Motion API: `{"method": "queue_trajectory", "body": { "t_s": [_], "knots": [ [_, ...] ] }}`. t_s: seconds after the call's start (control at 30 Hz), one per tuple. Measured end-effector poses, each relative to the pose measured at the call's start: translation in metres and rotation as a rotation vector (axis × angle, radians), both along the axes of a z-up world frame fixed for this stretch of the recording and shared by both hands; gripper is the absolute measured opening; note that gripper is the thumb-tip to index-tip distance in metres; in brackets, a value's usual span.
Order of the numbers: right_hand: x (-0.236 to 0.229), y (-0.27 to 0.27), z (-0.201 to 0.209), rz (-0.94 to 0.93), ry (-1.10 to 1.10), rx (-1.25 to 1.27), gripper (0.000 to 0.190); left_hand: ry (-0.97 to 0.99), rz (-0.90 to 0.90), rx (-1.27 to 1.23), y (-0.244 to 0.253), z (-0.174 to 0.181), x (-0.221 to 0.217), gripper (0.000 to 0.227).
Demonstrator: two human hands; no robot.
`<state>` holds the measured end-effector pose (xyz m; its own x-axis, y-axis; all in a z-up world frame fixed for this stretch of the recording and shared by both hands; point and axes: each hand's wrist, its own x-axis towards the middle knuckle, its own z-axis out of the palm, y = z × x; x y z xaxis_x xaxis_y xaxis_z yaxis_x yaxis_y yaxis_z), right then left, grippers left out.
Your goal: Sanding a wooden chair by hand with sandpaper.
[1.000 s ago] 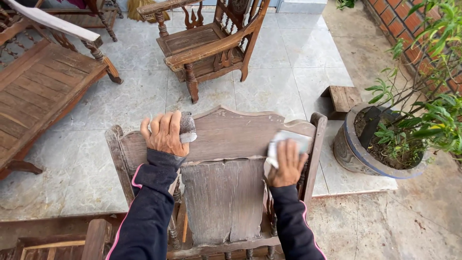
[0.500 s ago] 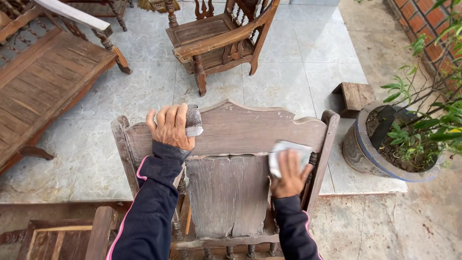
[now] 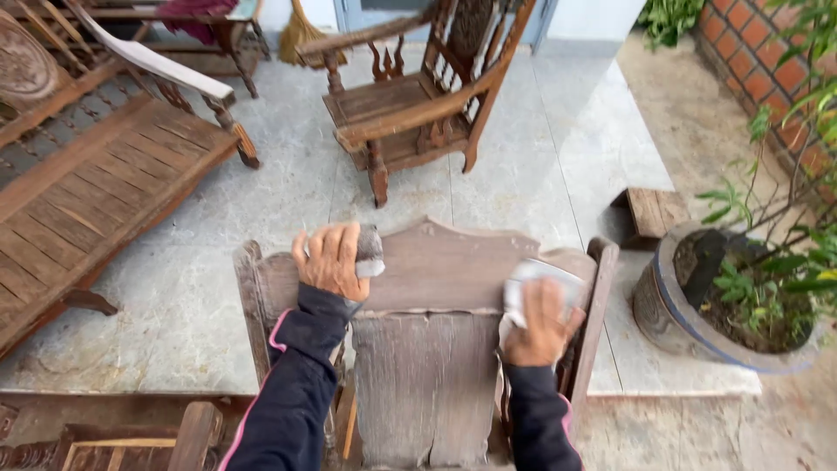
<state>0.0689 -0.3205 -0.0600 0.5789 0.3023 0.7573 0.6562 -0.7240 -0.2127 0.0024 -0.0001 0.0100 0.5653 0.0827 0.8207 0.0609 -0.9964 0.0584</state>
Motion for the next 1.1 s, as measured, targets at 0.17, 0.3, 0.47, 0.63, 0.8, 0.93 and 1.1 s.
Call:
{"method": "queue_trajectory", "body": {
  "t_s": [0.17,0.3,0.47,0.63,0.8,0.93,1.1],
  "knots": [
    [0.0,0.045,0.0,0.014,0.075,0.276,0.064,0.089,0.034,0.016,-0.004,0.0,-0.003,0.065],
    [-0.012,0.124,0.02,0.259,0.044,0.032,0.072,0.062,0.026,0.005,0.0,-0.004,-0.005,0.062],
    [0.032,0.054,0.029,0.147,-0.052,-0.172,0.081,0.015,-0.018,0.022,0.0,-0.001,-0.003,0.064],
    [0.033,0.021,0.034,0.065,-0.027,0.0,0.067,0.059,0.027,-0.025,-0.004,-0.001,-0.004,0.067],
    [0.012,0.114,0.065,0.22,-0.003,-0.046,0.07,0.004,0.004,-0.02,0.0,-0.005,-0.002,0.065],
    [0.011,0.108,0.086,0.437,0.018,-0.279,0.076,0.111,0.053,0.1,0.045,-0.009,-0.027,0.065],
    [0.019,0.029,0.063,0.378,-0.013,-0.439,0.081,-0.095,0.332,0.005,0.114,0.015,-0.083,0.055]
  ]
}}
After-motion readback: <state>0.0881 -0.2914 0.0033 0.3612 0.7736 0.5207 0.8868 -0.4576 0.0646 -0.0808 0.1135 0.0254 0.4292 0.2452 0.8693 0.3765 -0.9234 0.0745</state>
